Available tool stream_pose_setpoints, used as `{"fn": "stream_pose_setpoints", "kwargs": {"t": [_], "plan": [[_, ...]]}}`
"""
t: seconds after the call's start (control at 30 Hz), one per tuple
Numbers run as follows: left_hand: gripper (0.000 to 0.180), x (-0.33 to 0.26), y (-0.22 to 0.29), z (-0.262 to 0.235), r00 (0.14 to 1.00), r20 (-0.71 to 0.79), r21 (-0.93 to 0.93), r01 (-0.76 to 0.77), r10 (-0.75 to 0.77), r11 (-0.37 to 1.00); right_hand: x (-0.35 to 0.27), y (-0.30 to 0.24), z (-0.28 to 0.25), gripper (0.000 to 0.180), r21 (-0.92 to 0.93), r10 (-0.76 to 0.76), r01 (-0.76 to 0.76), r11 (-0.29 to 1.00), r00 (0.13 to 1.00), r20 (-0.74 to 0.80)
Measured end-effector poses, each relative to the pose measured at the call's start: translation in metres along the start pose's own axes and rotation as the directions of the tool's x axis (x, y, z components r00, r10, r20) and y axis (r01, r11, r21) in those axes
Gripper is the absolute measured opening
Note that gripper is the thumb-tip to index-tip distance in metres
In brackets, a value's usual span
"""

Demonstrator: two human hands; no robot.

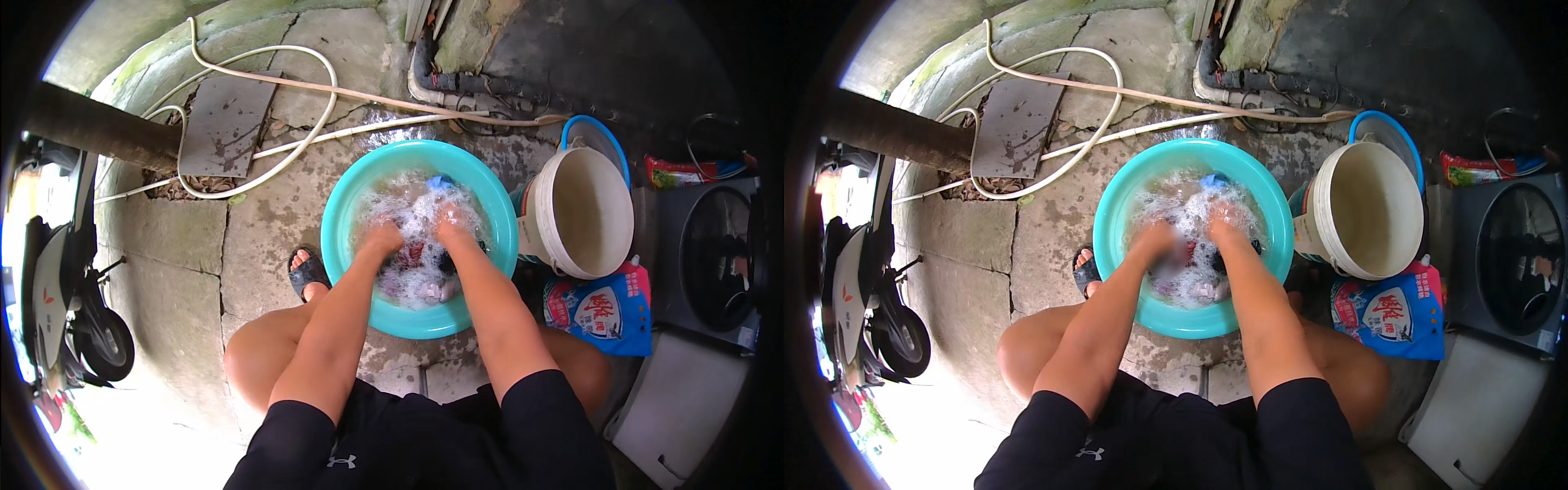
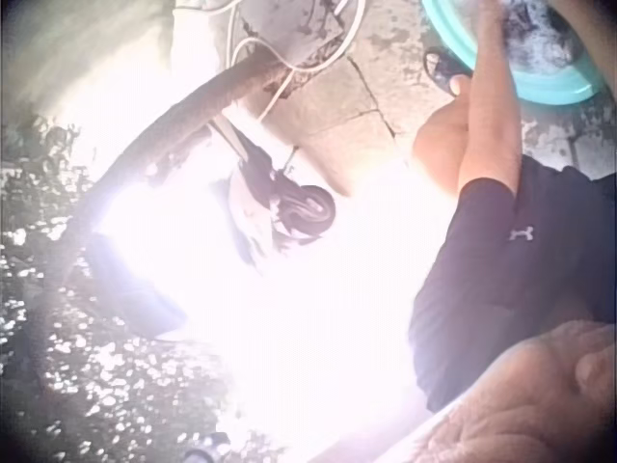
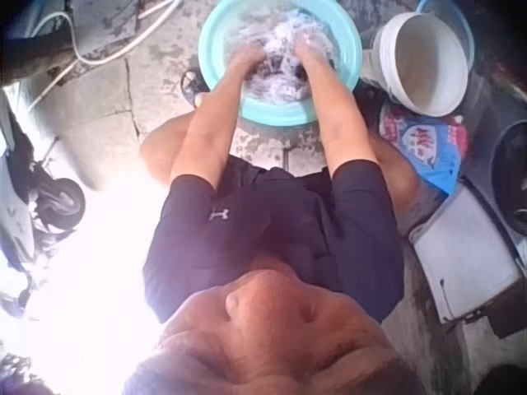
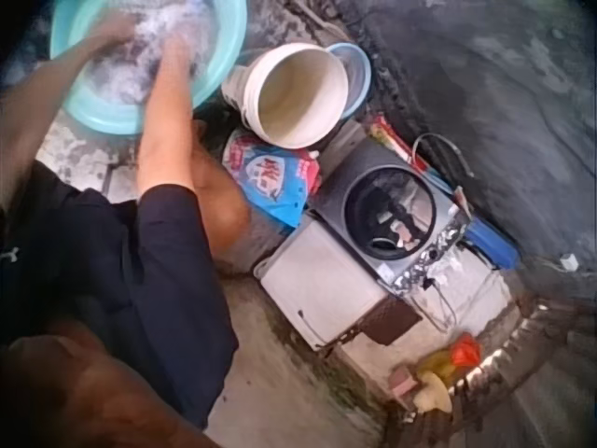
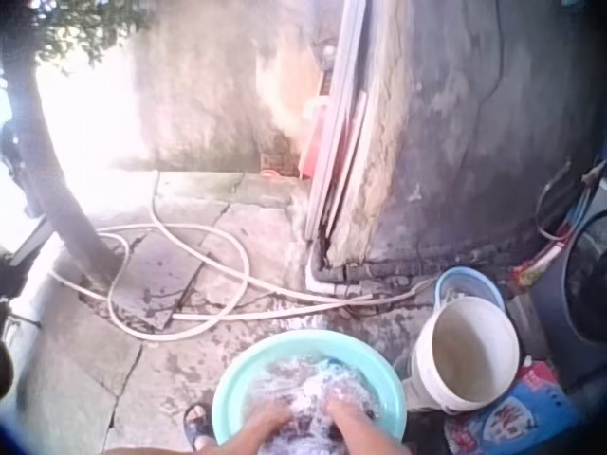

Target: The person washes clothes by hand in a basin of soapy water, scrubbing individual garments between their hands and submerging them.

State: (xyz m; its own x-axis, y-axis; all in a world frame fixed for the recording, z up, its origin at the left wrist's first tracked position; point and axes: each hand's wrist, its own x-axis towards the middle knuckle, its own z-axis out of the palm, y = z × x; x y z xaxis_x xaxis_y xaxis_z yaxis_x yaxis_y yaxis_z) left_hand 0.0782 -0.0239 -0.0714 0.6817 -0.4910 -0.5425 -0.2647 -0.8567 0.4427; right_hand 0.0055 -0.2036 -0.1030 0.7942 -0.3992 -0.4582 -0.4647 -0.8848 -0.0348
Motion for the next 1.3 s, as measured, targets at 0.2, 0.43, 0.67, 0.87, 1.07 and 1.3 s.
{"fn": "stream_pose_setpoints", "kwargs": {"t": [0.2,0.43,0.67,0.87,1.07,1.3], "plan": [[0.062,-0.04,0.041,-0.034,0.979,-0.196,-0.537,-0.148,0.048,0.83,-0.062,0.012,-0.088,0.043,0.567,0.124,-0.01,0.824,0.979,-0.163],[0.046,-0.094,0.059,-0.116,0.88,-0.324,-0.549,-0.474,0.348,0.688,-0.135,0.013,-0.164,0.043,0.945,0.058,0.194,0.265,0.974,-0.217],[0.029,-0.098,0.08,-0.11,0.939,-0.259,-0.459,-0.326,0.227,0.826,-0.155,0.01,-0.129,0.025,0.731,0.158,0.367,0.575,0.827,-0.54],[0.106,-0.084,0.055,-0.059,0.969,-0.173,0.13,-0.156,0.178,0.979,-0.152,0.007,-0.098,0.046,0.342,0.046,0.249,0.906,0.746,-0.664],[0.141,-0.079,0.049,-0.043,0.98,-0.047,0.37,-0.161,0.191,0.915,-0.115,-0.003,-0.078,0.08,0.182,-0.151,0.232,0.956,0.916,-0.373],[0.1,-0.033,0.038,-0.018,0.992,0.082,0.37,-0.123,0.1,0.921,-0.097,-0.017,-0.069,0.074,0.179,-0.071,0.069,0.981,0.997,0.002]]}}
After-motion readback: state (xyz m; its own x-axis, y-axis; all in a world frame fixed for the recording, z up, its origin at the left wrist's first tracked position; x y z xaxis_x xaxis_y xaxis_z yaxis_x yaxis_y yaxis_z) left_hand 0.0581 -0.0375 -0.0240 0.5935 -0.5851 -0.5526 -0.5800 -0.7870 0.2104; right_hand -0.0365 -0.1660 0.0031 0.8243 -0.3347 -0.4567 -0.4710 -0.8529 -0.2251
